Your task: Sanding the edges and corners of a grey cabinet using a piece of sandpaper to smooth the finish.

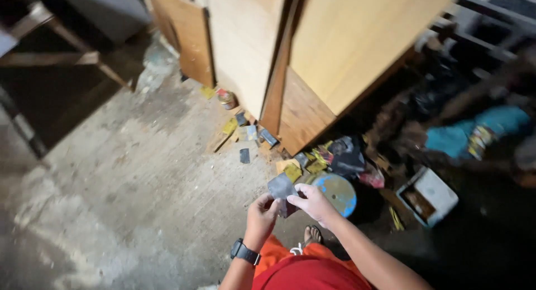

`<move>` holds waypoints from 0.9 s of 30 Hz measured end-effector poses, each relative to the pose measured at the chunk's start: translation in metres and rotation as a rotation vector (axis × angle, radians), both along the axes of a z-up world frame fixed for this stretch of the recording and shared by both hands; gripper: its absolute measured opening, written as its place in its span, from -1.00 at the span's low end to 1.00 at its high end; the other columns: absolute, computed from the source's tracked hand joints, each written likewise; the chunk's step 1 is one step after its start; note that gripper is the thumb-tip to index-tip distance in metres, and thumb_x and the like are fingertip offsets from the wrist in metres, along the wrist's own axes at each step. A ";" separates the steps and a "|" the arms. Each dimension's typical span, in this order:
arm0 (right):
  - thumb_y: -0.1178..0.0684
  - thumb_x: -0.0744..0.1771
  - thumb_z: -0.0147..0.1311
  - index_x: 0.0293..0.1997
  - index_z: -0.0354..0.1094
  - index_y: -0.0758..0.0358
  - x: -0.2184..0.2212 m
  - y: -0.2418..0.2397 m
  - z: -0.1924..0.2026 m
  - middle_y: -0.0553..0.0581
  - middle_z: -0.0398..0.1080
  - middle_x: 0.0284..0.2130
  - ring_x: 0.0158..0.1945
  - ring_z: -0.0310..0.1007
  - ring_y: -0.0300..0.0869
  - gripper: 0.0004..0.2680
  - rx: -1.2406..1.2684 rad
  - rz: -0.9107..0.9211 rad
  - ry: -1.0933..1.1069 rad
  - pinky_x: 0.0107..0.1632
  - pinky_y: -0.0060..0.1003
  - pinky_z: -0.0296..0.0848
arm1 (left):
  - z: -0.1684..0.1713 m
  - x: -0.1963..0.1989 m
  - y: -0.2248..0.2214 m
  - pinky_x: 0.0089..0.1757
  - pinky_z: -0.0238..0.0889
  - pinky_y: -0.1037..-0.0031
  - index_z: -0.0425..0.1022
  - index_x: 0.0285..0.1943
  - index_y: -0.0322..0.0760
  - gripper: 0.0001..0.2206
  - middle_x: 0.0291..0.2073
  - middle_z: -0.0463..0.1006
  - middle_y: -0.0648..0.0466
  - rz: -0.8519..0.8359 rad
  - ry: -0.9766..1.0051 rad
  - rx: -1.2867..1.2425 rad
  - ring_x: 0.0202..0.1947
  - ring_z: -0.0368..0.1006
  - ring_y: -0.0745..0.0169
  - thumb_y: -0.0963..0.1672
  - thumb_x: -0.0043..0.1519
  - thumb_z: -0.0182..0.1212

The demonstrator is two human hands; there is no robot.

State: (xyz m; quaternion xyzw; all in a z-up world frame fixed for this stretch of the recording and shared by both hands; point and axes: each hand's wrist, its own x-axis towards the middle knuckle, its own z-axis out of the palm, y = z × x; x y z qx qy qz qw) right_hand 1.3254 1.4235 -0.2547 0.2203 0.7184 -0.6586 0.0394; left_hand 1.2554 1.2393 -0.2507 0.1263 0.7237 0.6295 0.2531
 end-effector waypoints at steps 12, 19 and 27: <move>0.20 0.28 0.42 -0.36 0.49 0.13 -0.171 -0.053 -0.038 -0.19 0.31 -0.55 -0.43 0.26 -0.40 -0.87 0.004 0.303 0.022 -0.36 -0.51 0.16 | -0.027 -0.128 -0.081 -0.21 0.54 0.32 0.79 -0.09 -0.28 -0.86 -0.38 0.75 -0.07 0.574 0.009 -0.164 -0.32 0.61 0.29 -0.17 0.20 0.52; 0.25 0.26 0.40 -0.26 0.61 0.20 -0.322 -0.189 0.028 -0.13 0.46 -0.53 -0.43 0.33 -0.39 -0.91 -0.111 0.380 -0.028 -0.36 -0.50 0.30 | 0.002 -0.252 -0.201 -0.18 0.55 0.31 0.78 -0.10 -0.27 -0.87 -0.37 0.76 -0.07 0.732 0.036 -0.229 -0.33 0.65 0.19 -0.16 0.21 0.51; 0.19 0.28 0.38 -0.36 0.49 0.14 -0.459 -0.302 0.106 -0.12 0.35 -0.59 -0.46 0.25 -0.40 -0.89 -0.083 0.528 0.021 -0.38 -0.47 0.18 | 0.079 -0.392 -0.320 -0.21 0.48 0.43 0.77 -0.10 -0.23 -0.92 -0.41 0.71 0.09 0.760 0.023 -0.115 -0.34 0.49 0.39 -0.18 0.27 0.47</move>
